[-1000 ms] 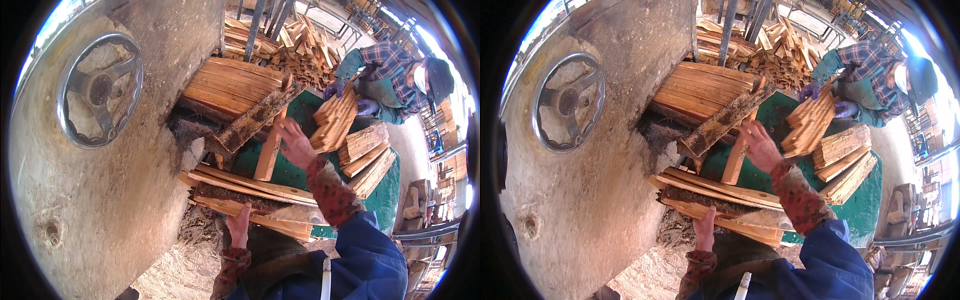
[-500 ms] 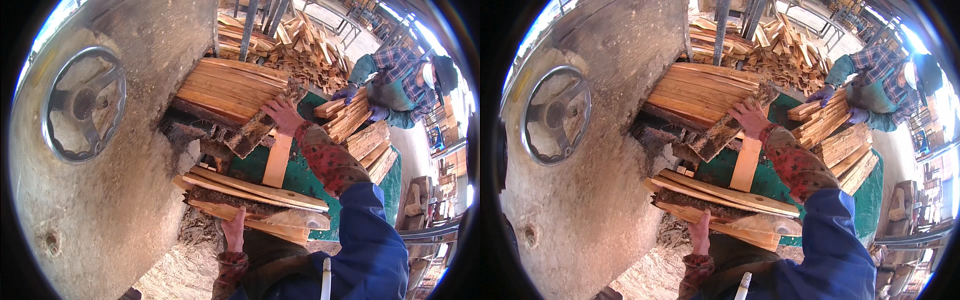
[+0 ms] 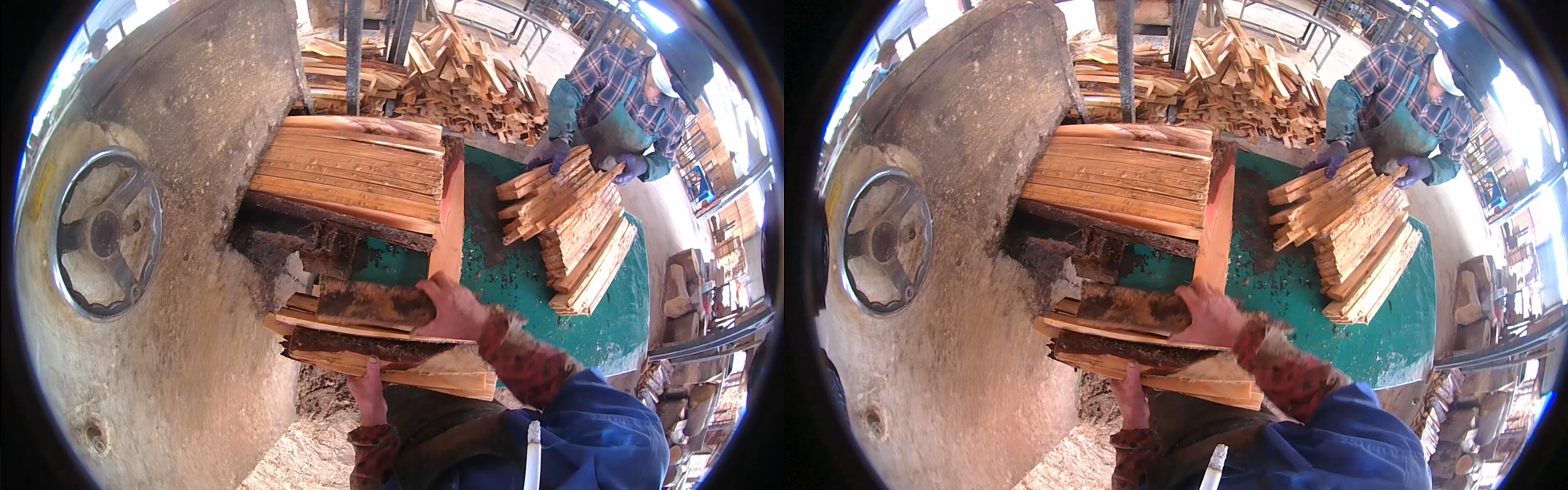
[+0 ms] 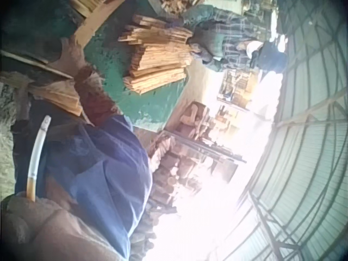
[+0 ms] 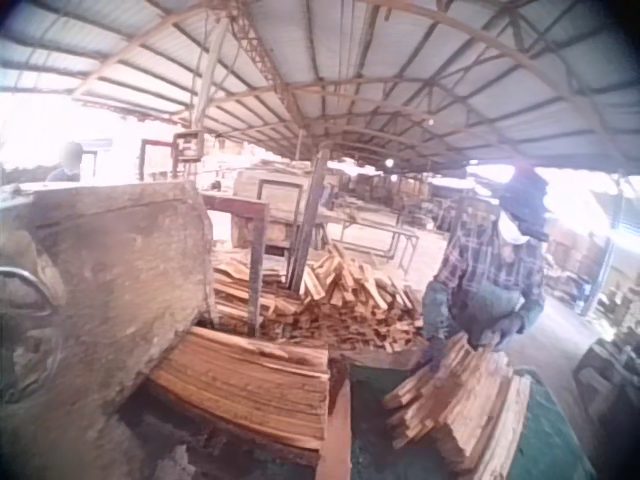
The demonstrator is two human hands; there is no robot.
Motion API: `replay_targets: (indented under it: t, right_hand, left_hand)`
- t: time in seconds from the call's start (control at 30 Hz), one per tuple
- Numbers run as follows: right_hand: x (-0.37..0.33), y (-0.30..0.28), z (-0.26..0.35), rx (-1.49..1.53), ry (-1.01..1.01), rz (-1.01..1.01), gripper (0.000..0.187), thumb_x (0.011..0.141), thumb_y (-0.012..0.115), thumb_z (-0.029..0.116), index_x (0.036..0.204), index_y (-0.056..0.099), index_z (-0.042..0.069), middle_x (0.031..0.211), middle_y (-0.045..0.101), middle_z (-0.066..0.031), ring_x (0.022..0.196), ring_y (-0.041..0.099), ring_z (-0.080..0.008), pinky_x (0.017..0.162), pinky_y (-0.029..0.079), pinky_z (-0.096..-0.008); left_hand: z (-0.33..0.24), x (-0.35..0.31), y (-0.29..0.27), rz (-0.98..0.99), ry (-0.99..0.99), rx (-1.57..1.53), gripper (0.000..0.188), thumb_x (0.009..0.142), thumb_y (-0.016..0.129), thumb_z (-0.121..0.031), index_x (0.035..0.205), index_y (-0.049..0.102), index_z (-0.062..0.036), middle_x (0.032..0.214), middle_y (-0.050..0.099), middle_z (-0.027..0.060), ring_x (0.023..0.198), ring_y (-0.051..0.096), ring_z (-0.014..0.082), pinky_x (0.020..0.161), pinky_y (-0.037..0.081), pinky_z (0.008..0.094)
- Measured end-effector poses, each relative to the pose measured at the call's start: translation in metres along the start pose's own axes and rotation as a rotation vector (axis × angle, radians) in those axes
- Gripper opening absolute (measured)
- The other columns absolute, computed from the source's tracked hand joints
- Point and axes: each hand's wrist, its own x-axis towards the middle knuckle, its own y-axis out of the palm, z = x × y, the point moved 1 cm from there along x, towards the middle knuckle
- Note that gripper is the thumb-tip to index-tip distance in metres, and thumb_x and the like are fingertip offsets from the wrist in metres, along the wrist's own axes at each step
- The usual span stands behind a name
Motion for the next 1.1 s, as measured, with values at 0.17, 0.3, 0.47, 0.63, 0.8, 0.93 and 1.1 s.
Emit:
replay_targets:
  t: [0.17, 0.3, 0.47, 0.63, 0.8, 0.93, 1.1]
  right_hand:
    - [-0.054, 0.042, 0.031, -0.034, -0.153, -0.066, 0.074, 0.065, 0.078, 0.042, 0.121, 0.054, 0.0, 0.111, 0.047, -0.0185, 0.108, 0.048, -0.0373, 0.093, 0.041, -0.0471]
    - [-0.066, 0.05, 0.028, -0.041, -0.17, -0.027, 0.066, 0.069, 0.074, 0.036, 0.119, 0.055, -0.001, 0.115, 0.044, -0.0184, 0.114, 0.041, -0.0371, 0.098, 0.034, -0.0505]
    - [-0.065, 0.051, 0.034, -0.087, -0.177, -0.025, 0.062, 0.07, 0.073, 0.035, 0.119, 0.056, 0.0, 0.116, 0.045, -0.0192, 0.115, 0.041, -0.038, 0.099, 0.035, -0.05]
    - [-0.062, 0.036, 0.03, -0.037, -0.234, 0.075, 0.061, 0.071, 0.074, 0.036, 0.118, 0.058, 0.001, 0.117, 0.047, -0.0196, 0.115, 0.043, -0.0381, 0.099, 0.037, -0.0494]
    - [-0.01, 0.018, -0.007, 0.016, -0.197, -0.145, 0.052, 0.077, 0.072, 0.026, 0.119, 0.057, -0.002, 0.12, 0.051, -0.0216, 0.113, 0.049, -0.0378, 0.096, 0.042, -0.0452]
    - [0.057, -0.012, -0.013, -0.182, -0.235, -0.305, 0.057, 0.079, 0.07, 0.021, 0.127, 0.049, -0.001, 0.118, 0.051, -0.0199, 0.11, 0.051, -0.0375, 0.093, 0.045, -0.0445]
    - [0.086, 0.003, -0.034, -0.407, -0.21, -0.228, 0.059, 0.077, 0.07, 0.019, 0.129, 0.046, 0.0, 0.116, 0.052, -0.0182, 0.11, 0.051, -0.0366, 0.09, 0.045, -0.0429]
  left_hand:
    - [0.0, -0.012, -0.006, 0.031, -0.101, -0.237, 0.054, 0.09, 0.064, -0.034, 0.128, 0.044, -0.0016, 0.114, 0.056, 0.014, 0.095, 0.062, 0.0243, 0.074, 0.057, 0.0385]
    - [-0.016, -0.02, 0.007, 0.041, -0.15, -0.191, 0.053, 0.089, 0.066, -0.028, 0.127, 0.045, 0.0018, 0.109, 0.059, 0.0122, 0.093, 0.062, 0.0245, 0.073, 0.057, 0.0379]
    - [-0.035, -0.023, 0.025, 0.062, -0.084, -0.084, 0.048, 0.085, 0.072, -0.019, 0.12, 0.052, 0.0069, 0.108, 0.061, 0.011, 0.096, 0.06, 0.0224, 0.077, 0.054, 0.0372]
    - [-0.035, -0.019, 0.03, 0.005, 0.042, -0.089, 0.049, 0.081, 0.076, -0.015, 0.118, 0.056, 0.0098, 0.113, 0.061, 0.0107, 0.095, 0.058, 0.0174, 0.087, 0.047, 0.0304]
    - [-0.04, -0.018, 0.029, -0.082, -0.03, 0.115, 0.055, 0.076, 0.08, -0.019, 0.117, 0.057, 0.0101, 0.11, 0.063, 0.0087, 0.095, 0.058, 0.0156, 0.085, 0.048, 0.0307]
    - [-0.028, -0.013, 0.024, -0.079, 0.016, 0.04, 0.057, 0.074, 0.082, -0.022, 0.115, 0.059, 0.009, 0.109, 0.063, 0.0076, 0.094, 0.059, 0.0153, 0.084, 0.048, 0.0303]
    - [-0.04, -0.019, 0.03, -0.022, 0.046, 0.011, 0.063, 0.073, 0.082, -0.024, 0.122, 0.054, 0.0062, 0.114, 0.06, 0.0074, 0.1, 0.056, 0.018, 0.088, 0.046, 0.0311]
